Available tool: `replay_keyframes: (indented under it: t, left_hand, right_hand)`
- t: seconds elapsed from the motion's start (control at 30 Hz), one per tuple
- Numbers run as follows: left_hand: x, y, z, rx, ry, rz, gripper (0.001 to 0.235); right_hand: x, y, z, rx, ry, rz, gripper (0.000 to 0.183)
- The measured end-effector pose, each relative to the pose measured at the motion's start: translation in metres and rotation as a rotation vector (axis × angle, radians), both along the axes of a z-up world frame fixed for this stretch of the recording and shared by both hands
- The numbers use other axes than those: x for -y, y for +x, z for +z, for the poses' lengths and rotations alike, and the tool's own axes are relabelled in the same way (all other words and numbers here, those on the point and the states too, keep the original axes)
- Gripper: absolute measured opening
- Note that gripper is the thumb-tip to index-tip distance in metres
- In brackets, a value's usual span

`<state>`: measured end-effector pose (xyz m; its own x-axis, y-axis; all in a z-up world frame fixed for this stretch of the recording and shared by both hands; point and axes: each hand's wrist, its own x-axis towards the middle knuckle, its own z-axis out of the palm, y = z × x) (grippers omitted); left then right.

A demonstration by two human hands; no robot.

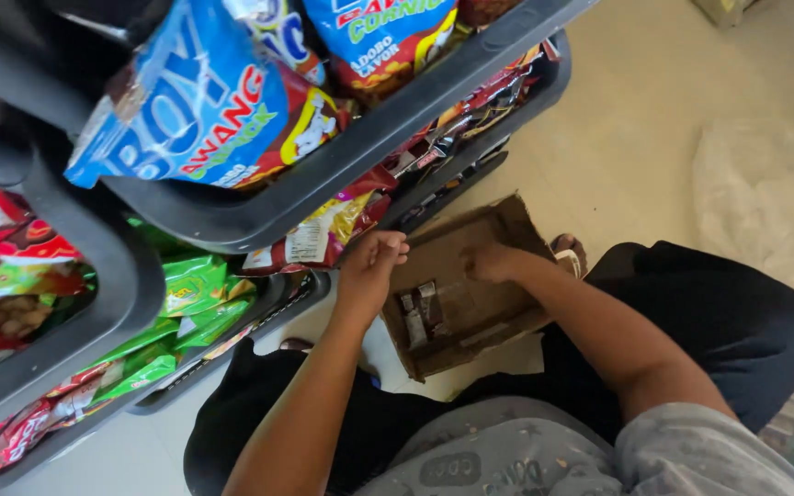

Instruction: The person sits on the floor and restocks snack packets onto a black wire rack from a cardboard box. They then stand up, pick up scattered packets from the floor, and place them into a box before moving to another rack to continue restocking.

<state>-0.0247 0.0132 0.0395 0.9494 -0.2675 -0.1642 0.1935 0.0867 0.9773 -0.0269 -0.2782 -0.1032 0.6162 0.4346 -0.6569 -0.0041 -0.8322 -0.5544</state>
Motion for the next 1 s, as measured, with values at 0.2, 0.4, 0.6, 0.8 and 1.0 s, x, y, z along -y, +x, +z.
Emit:
replay_keyframes:
  t: [0.2, 0.4, 0.6, 0.8, 1.0]
  left_hand:
    - [0.007, 0.005, 0.006, -0.126, 0.102, -0.05, 0.029]
    - [0.011, 0.01, -0.018, -0.103, 0.124, -0.075, 0.028]
    - [0.009, 0.002, -0.018, -0.111, 0.05, -0.081, 0.027]
    - [0.008, -0.004, -0.01, -0.137, 0.034, -0.095, 0.029]
    - [0.01, -0.014, -0.023, -0.107, 0.078, -0.095, 0.029]
  right_hand:
    - [-0.057, -0.024, -0.052, -0.056, -0.134, -0.085, 0.06]
    - [-0.112, -0.04, -0.086, 0.03, -0.197, -0.027, 0.067]
    - [-0.108, -0.047, -0.126, 0.088, -0.269, -0.041, 0.064]
    - [-0.108, -0.05, -0.1, -0.092, -0.369, -0.022, 0.096]
    - [-0.107, -0.043, -0.076, -0.002, -0.306, -0.08, 0.072]
